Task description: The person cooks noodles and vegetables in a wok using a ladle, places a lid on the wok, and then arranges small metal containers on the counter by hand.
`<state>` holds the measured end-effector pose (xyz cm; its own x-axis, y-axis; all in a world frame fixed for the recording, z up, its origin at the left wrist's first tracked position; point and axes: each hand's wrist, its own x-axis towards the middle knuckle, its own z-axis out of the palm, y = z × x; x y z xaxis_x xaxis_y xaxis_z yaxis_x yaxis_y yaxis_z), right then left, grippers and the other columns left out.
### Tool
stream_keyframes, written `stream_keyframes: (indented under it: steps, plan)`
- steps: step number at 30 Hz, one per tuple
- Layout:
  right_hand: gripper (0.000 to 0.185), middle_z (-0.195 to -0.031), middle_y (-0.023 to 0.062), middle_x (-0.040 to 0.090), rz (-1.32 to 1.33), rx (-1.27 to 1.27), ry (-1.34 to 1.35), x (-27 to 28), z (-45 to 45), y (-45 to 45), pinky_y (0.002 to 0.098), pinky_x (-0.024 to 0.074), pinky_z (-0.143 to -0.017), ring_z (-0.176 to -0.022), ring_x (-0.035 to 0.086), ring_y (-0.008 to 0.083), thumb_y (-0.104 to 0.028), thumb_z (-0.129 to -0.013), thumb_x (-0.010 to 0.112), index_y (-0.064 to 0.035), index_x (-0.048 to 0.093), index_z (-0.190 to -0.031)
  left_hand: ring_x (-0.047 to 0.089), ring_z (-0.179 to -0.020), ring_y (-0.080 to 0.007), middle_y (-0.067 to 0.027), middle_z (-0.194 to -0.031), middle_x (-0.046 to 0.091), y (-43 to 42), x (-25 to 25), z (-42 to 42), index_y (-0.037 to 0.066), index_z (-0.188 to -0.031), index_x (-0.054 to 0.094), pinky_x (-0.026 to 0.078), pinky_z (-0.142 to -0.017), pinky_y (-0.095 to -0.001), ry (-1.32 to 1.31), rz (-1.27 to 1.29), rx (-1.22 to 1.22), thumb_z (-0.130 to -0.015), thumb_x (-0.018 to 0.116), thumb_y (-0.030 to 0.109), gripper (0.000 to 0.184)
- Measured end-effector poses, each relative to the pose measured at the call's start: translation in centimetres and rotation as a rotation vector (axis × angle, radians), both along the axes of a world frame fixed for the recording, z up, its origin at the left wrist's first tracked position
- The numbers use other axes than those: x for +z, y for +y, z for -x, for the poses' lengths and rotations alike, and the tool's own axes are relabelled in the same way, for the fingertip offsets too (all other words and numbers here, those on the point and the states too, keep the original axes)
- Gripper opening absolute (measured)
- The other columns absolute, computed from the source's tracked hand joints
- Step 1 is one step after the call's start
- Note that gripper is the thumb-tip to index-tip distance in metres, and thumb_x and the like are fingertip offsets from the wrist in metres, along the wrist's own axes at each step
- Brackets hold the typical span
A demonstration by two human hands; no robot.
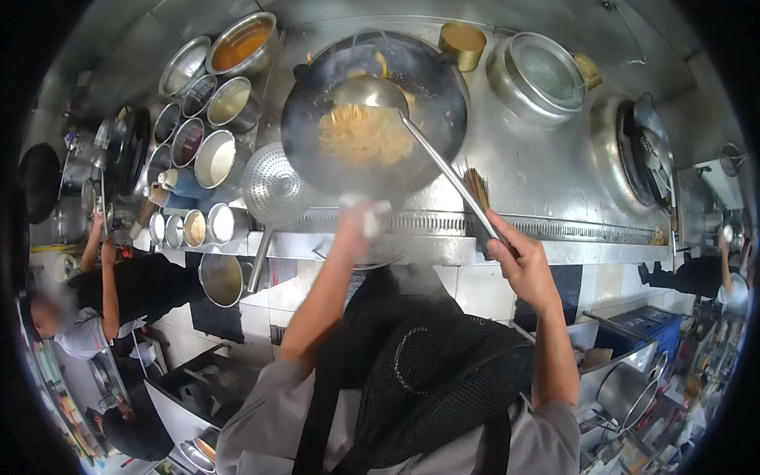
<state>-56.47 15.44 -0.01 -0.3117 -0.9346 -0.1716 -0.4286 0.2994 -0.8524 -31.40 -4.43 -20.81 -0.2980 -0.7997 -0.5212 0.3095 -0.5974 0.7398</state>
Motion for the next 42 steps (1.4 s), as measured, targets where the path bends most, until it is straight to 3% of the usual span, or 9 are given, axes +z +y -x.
stream_keyframes:
  steps: [5, 8, 13, 16, 19, 23, 34, 38, 42]
  plan:
    - [0.052, -0.092, -0.0031, 0.065, -0.123, -0.083, -0.090, -1.6, 0.7, -0.4, 0.0226, 0.0407, -0.056, -0.065, 0.044, 0.0043, -0.012, -0.100, 0.067, -0.0179, 0.056, -0.151, 0.069, -0.084, -0.0247, -0.0101, -0.097, 0.062, -5.8, -2.1, 2.0, 0.002, -0.108, 0.057, 0.055, -0.057, -0.0385, 0.010, -0.059, 0.002, -0.085, 0.067, 0.002, 0.026]
    - [0.053, -0.117, 0.0090, 0.073, -0.311, -0.187, -0.146, -8.6, 2.1, 1.8, 0.0252, 0.0480, -0.066, -0.071, 0.052, 0.0083, -0.008, -0.099, 0.067, -0.0146, 0.055, -0.150, 0.070, -0.087, -0.0269, -0.0117, -0.100, 0.062, -7.0, -2.8, 2.2, 0.000, -0.113, 0.056, 0.056, -0.059, -0.0402, 0.053, 0.004, -0.019, -0.083, 0.067, 0.001, 0.032]
    - [0.051, -0.127, 0.0279, 0.067, -0.086, -0.042, 0.190, -9.4, -0.4, -1.8, 0.0406, 0.0541, -0.094, -0.114, 0.068, 0.0399, -0.006, -0.095, 0.067, -0.0053, 0.056, -0.145, 0.066, -0.081, -0.0249, -0.0139, -0.099, 0.062, -8.1, -3.2, 2.5, -0.002, -0.116, 0.052, 0.055, -0.064, -0.0399, 0.001, 0.002, -0.040, -0.077, 0.071, 0.000, 0.043]
    - [0.051, -0.103, 0.0273, 0.071, -0.078, 0.074, 0.495, -11.1, -1.9, -8.8, 0.0499, 0.0552, -0.083, -0.094, 0.067, 0.0480, -0.013, -0.098, 0.062, -0.0101, 0.053, -0.148, 0.065, -0.077, -0.0239, -0.0128, -0.095, 0.063, -7.6, -4.3, 3.2, -0.003, -0.113, 0.053, 0.053, -0.062, -0.0391, 0.015, -0.056, -0.010, -0.078, 0.070, 0.000, 0.039]
    - [0.052, -0.089, 0.0248, 0.069, 0.071, 0.285, 0.675, -13.3, -1.5, -10.7, 0.0549, 0.0549, -0.074, -0.078, 0.069, 0.0436, -0.018, -0.099, 0.061, -0.0226, 0.052, -0.150, 0.066, -0.094, -0.0263, -0.0134, -0.109, 0.059, -6.2, -2.6, 2.3, 0.000, -0.122, 0.046, 0.057, -0.074, -0.0429, -0.073, 0.009, -0.064, -0.083, 0.064, 0.000, 0.042]
    - [0.057, -0.089, 0.0232, 0.069, -0.193, 0.433, 0.764, -0.4, 1.4, -9.0, 0.0538, 0.0558, -0.073, -0.078, 0.069, 0.0426, -0.014, -0.097, 0.061, -0.0219, 0.049, -0.152, 0.067, -0.094, -0.0222, -0.0110, -0.100, 0.062, -0.5, 5.7, -1.7, 0.002, -0.113, 0.055, 0.055, -0.069, -0.0392, 0.013, 0.043, 0.012, -0.087, 0.062, 0.002, 0.027]
    - [0.058, -0.093, 0.0231, 0.067, -0.299, 0.453, 0.904, 1.2, 2.2, -6.1, 0.0553, 0.0559, -0.071, -0.079, 0.069, 0.0434, -0.009, -0.097, 0.050, -0.0228, 0.047, -0.153, 0.065, -0.087, -0.0197, -0.0088, -0.103, 0.061, 2.7, 5.5, -1.1, 0.004, -0.109, 0.058, 0.055, -0.066, -0.0364, 0.059, 0.201, 0.054, -0.087, 0.064, 0.005, 0.023]
    - [0.056, -0.093, 0.0226, 0.067, -0.150, 0.420, 0.809, -7.4, 0.2, -6.6, 0.0544, 0.0563, -0.069, -0.076, 0.070, 0.0425, -0.011, -0.099, 0.051, -0.0250, 0.049, -0.152, 0.065, -0.082, -0.0197, -0.0105, -0.104, 0.062, -0.5, 0.4, -0.2, 0.005, -0.111, 0.055, 0.053, -0.060, -0.0397, 0.002, -0.092, -0.087, -0.091, 0.063, 0.009, 0.022]
    - [0.052, -0.088, 0.0228, 0.067, -0.275, 0.483, 0.847, 1.1, 4.0, -3.0, 0.0538, 0.0576, -0.070, -0.074, 0.070, 0.0419, -0.015, -0.101, 0.052, -0.0247, 0.050, -0.151, 0.068, -0.098, -0.0230, -0.0105, -0.111, 0.064, 4.5, 3.1, -1.2, 0.005, -0.128, 0.054, 0.058, -0.075, -0.0384, -0.017, 0.054, 0.057, -0.089, 0.061, 0.004, 0.040]
